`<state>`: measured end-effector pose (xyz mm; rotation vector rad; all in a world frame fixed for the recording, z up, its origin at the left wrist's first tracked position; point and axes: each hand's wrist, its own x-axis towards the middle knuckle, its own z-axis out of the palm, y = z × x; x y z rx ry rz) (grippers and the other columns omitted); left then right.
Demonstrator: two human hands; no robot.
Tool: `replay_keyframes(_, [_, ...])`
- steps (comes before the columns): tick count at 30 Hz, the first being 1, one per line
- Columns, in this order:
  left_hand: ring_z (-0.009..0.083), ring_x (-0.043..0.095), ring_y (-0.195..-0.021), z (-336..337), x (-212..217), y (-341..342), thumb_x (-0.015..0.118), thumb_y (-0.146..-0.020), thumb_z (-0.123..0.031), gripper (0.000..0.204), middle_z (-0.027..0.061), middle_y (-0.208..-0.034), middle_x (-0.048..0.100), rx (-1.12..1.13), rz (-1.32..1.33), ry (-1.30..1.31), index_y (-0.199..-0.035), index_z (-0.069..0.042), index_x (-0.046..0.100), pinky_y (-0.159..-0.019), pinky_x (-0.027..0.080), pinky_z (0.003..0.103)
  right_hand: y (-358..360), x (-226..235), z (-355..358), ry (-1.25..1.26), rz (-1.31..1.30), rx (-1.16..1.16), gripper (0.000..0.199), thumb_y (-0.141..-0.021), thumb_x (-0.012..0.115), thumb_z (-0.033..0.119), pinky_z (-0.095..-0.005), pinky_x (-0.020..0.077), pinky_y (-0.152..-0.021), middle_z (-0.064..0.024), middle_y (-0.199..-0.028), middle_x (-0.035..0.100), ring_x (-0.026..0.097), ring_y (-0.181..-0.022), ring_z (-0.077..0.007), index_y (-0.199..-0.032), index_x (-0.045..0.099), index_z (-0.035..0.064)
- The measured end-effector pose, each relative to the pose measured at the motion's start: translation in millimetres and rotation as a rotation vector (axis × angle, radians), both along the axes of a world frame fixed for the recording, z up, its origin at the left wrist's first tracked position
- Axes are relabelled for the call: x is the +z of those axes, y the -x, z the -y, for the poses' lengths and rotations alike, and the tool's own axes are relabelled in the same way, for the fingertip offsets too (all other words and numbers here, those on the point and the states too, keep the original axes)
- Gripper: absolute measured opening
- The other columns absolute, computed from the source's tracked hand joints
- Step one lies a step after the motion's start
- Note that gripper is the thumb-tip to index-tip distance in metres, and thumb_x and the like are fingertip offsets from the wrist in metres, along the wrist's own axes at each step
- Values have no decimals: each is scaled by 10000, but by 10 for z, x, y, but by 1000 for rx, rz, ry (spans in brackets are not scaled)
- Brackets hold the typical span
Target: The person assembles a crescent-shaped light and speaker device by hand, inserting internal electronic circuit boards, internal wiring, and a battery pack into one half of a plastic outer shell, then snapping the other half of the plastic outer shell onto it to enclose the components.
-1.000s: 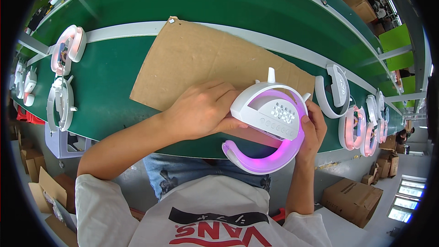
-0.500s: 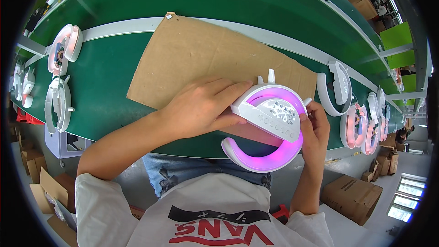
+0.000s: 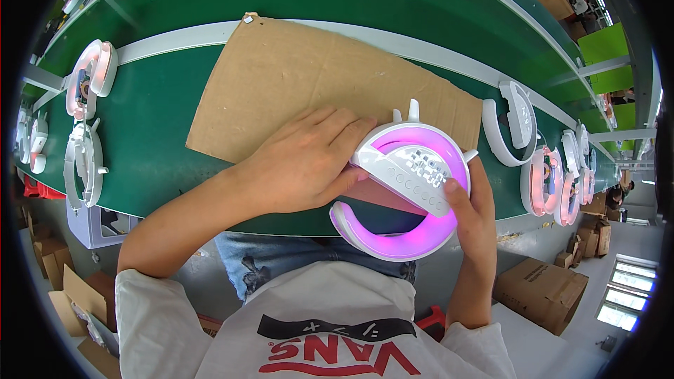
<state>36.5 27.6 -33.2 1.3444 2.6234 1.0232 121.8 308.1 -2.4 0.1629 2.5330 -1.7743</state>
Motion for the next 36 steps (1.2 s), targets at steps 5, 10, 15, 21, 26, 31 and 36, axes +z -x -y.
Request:
replay_keyframes(5, [384, 589, -1141, 6, 103, 35, 651, -972, -258, 559, 229, -1250, 605, -23, 51, -51, -1423, 54, 540, -993, 487, 460, 49, 98, 4, 138, 132, -3, 554, -971, 757, 208, -345, 476, -1038, -142, -1253, 640, 606, -1165, -190, -1403, 530, -54])
replay_keyframes(10, [377, 619, -966, -181, 278, -12, 511, -1094, -348, 442, 224, -1019, 638, 182, 385, 42, -1223, 33, 694, -881, 494, 500, 110, 186, 16, 153, 264, 34, 622, -956, 767, 142, -346, 473, -1058, -152, -1276, 637, 605, -1192, -196, -1466, 477, -65])
replay_keyframes(15, [370, 635, -924, -228, 220, -135, 526, -1095, -321, 385, 213, -1019, 633, 222, 383, -152, -1182, 14, 693, -835, 505, 475, -6, 168, 67, 284, 183, -43, 791, -948, 779, 101, -367, 455, -1104, -161, -1341, 603, 591, -1260, -217, -1589, 342, -54])
replay_keyframes(21, [279, 650, -949, -204, 275, -266, 604, -1081, -243, 280, 175, -1031, 653, 179, 474, -299, -1210, 5, 607, -847, 518, 389, -103, 203, 149, 409, 222, -42, 1031, -875, 848, 94, -400, 436, -1138, -178, -1403, 604, 595, -1307, -276, -1681, 206, 49])
replay_keyframes(26, [222, 630, -1187, -144, 458, -345, 722, -982, -64, 319, 166, -1281, 647, 167, 828, -510, -1269, -10, 592, -1019, 507, 360, -124, 226, 75, 558, 257, 75, 1146, -822, 864, 3, -382, 460, -1100, -155, -1269, 633, 624, -1230, -258, -1704, 139, 97])
replay_keyframes(31, [294, 604, -1300, 23, 735, -231, 812, -897, -97, 515, 212, -1382, 610, -18, 461, -584, -1341, 13, 574, -1079, 487, 386, 16, 419, 167, 505, 6, 243, 1338, -720, 924, -35, -403, 489, -1056, -212, -1335, 652, 645, -1240, -285, -1715, 43, 122])
replay_keyframes(36, [382, 721, -1102, 189, 1102, 44, 946, -750, -342, 808, 241, -1231, 694, 42, 500, -335, -1341, 49, 557, -929, 570, 443, 341, 574, 196, 471, -145, 284, 1366, -690, 946, -27, -397, 493, -1051, -203, -1336, 659, 647, -1237, -277, -1712, 49, 108])
